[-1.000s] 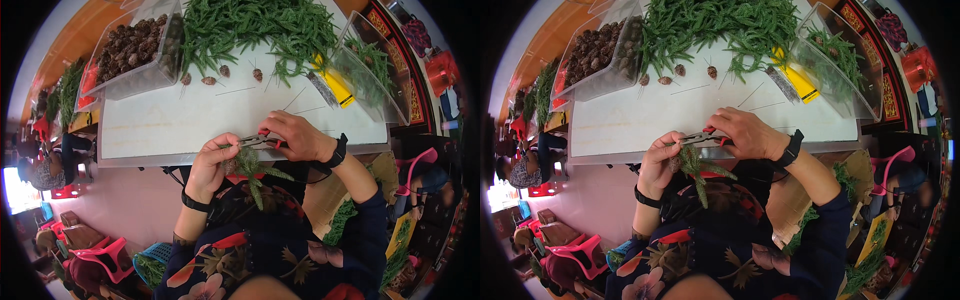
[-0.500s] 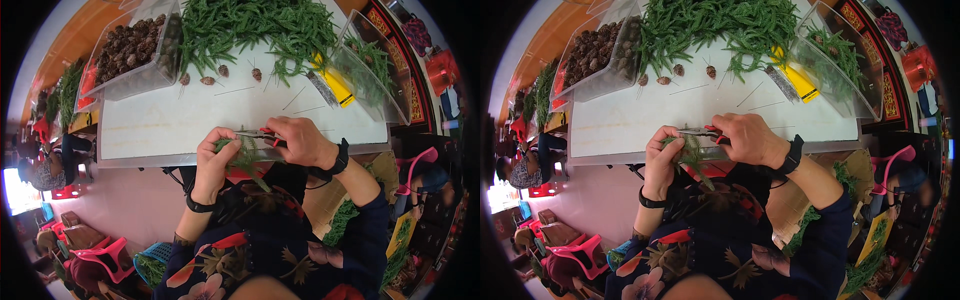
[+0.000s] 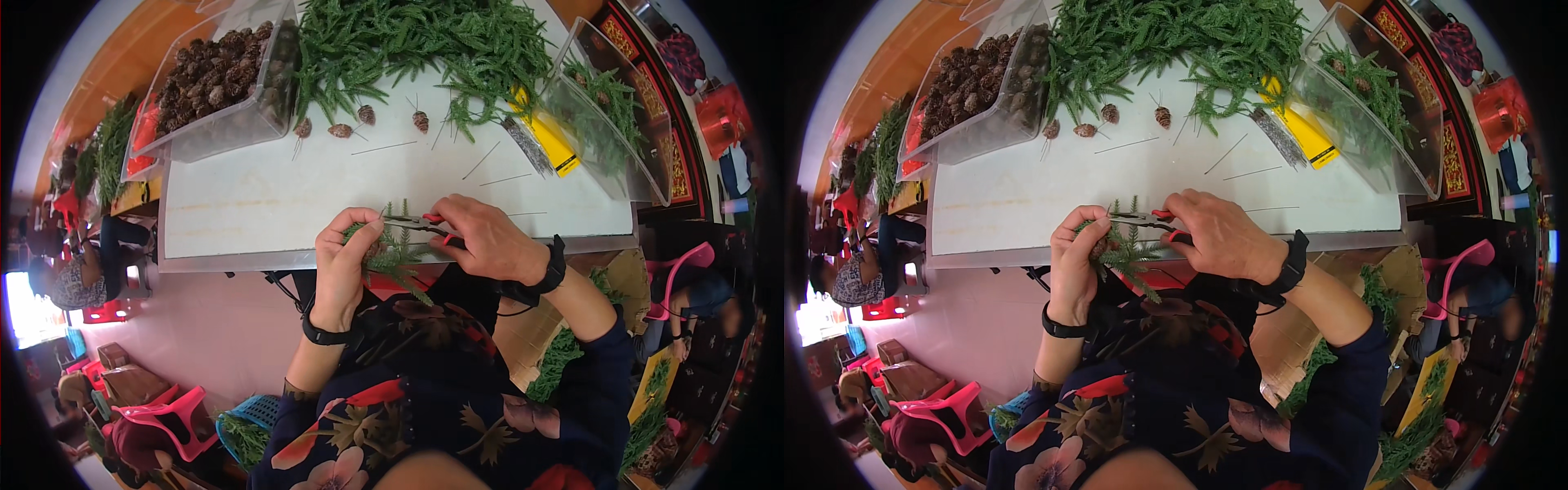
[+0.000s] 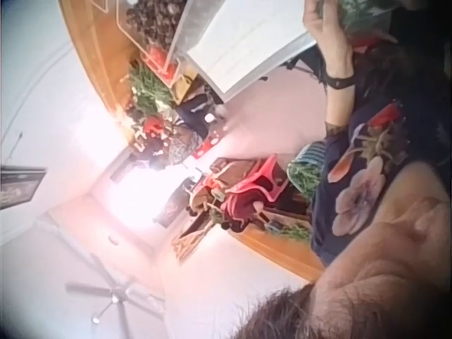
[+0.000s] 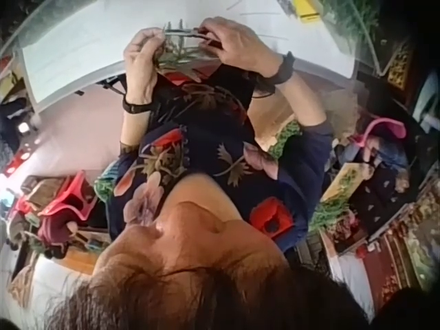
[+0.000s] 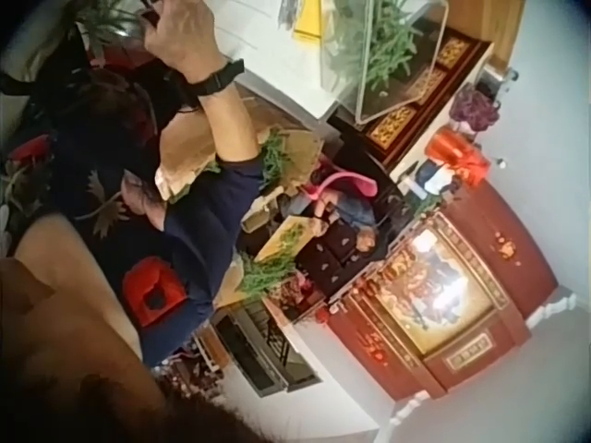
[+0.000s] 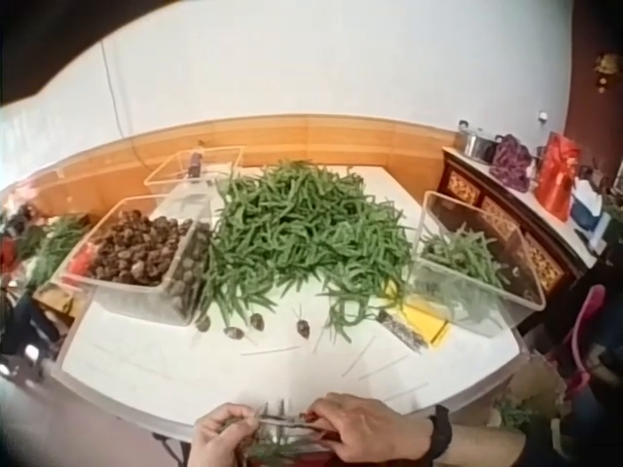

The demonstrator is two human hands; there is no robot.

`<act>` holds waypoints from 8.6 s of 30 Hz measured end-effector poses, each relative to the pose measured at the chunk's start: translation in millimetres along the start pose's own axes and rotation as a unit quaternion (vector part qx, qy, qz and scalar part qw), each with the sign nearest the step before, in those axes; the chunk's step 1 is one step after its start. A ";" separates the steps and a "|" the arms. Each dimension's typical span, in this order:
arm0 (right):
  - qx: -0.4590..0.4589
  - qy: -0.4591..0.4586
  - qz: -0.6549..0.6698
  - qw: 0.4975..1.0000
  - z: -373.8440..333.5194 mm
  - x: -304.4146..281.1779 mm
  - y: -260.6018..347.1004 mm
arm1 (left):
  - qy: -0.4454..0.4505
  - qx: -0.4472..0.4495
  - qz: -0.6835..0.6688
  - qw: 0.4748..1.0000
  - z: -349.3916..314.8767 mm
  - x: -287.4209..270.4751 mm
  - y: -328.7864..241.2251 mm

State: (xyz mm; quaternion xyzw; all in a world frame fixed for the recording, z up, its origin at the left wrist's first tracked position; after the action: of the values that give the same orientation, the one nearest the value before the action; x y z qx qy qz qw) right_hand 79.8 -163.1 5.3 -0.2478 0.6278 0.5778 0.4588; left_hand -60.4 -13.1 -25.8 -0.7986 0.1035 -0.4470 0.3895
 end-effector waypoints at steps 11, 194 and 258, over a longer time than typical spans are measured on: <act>0.006 0.032 -0.021 0.999 0.9 -3.6 -0.4 | 0.013 -0.033 -0.018 0.999 -3.9 2.6 -2.6; 0.087 0.122 -0.030 0.988 4.3 -16.5 29.0 | -0.006 0.325 0.485 0.812 -25.5 24.1 -22.0; 0.097 0.127 0.002 0.987 6.4 -1.6 25.7 | 0.073 0.008 0.068 0.995 -14.1 -8.1 -8.9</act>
State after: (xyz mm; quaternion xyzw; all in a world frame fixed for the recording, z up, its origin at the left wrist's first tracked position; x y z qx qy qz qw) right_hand 60.7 -151.9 20.1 -0.2724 0.7345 0.4791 0.3960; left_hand -77.9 -10.4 -20.4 -0.7518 0.1824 -0.4777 0.4163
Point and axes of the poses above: each hand's wrist, its own z-axis towards the middle knuckle, its own x-axis out of the palm, y = z × x, the point moved 3 cm from there along z, towards the middle knuckle, and after that the axes turned 13 degrees about -z, right-handed, at the moved point
